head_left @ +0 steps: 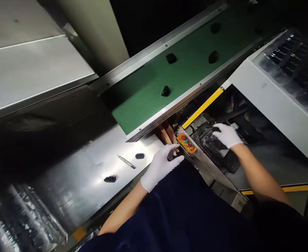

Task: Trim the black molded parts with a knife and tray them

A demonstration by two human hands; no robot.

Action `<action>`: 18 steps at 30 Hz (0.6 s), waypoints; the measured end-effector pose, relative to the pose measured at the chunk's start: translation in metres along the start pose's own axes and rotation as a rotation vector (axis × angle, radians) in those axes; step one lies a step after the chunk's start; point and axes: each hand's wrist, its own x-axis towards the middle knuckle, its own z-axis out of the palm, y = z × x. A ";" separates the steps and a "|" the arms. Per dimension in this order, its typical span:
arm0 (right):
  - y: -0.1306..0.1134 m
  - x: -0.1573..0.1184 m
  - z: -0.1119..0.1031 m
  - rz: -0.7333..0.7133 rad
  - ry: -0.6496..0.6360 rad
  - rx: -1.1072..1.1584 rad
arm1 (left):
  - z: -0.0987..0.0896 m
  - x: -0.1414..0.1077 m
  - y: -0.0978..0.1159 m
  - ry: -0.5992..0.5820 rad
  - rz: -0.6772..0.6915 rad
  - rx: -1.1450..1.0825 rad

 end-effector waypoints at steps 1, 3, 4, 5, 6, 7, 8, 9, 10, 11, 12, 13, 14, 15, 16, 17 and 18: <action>0.025 0.014 -0.021 0.065 0.044 -0.064 | -0.003 -0.001 -0.005 0.019 -0.038 -0.018; 0.071 0.037 -0.055 0.160 0.099 -0.194 | -0.006 -0.001 -0.014 0.044 -0.110 -0.053; 0.090 0.046 -0.067 0.182 0.070 -0.301 | -0.007 -0.001 -0.018 0.047 -0.145 -0.067; 0.106 0.053 -0.074 0.192 0.051 -0.342 | -0.008 -0.001 -0.022 0.046 -0.176 -0.076; 0.118 0.059 -0.077 0.194 0.023 -0.380 | -0.008 -0.001 -0.025 0.041 -0.201 -0.078; 0.127 0.064 -0.077 0.190 -0.003 -0.395 | -0.008 -0.001 -0.028 0.035 -0.219 -0.076; 0.133 0.069 -0.075 0.184 -0.020 -0.391 | -0.008 -0.001 -0.031 0.029 -0.230 -0.070; 0.137 0.073 -0.072 0.178 -0.035 -0.395 | -0.007 -0.001 -0.033 0.025 -0.234 -0.062; 0.140 0.077 -0.069 0.174 -0.047 -0.400 | -0.007 0.000 -0.036 0.020 -0.237 -0.054; 0.143 0.080 -0.066 0.169 -0.058 -0.405 | -0.006 0.000 -0.038 0.014 -0.239 -0.044; 0.145 0.083 -0.064 0.165 -0.067 -0.410 | -0.005 0.001 -0.041 0.009 -0.240 -0.035; 0.147 0.086 -0.062 0.161 -0.077 -0.415 | -0.004 0.001 -0.043 0.002 -0.240 -0.029; 0.149 0.087 -0.060 0.158 -0.087 -0.420 | -0.004 0.002 -0.046 -0.004 -0.240 -0.026; 0.150 0.088 -0.059 0.158 -0.095 -0.425 | -0.003 0.002 -0.048 -0.009 -0.238 -0.029; 0.151 0.087 -0.056 0.159 -0.101 -0.429 | -0.002 0.003 -0.049 -0.011 -0.236 -0.037; 0.152 0.086 -0.053 0.164 -0.102 -0.435 | -0.001 0.004 -0.051 -0.014 -0.233 -0.047; 0.152 0.084 -0.050 0.173 -0.096 -0.441 | -0.001 0.004 -0.052 -0.016 -0.231 -0.056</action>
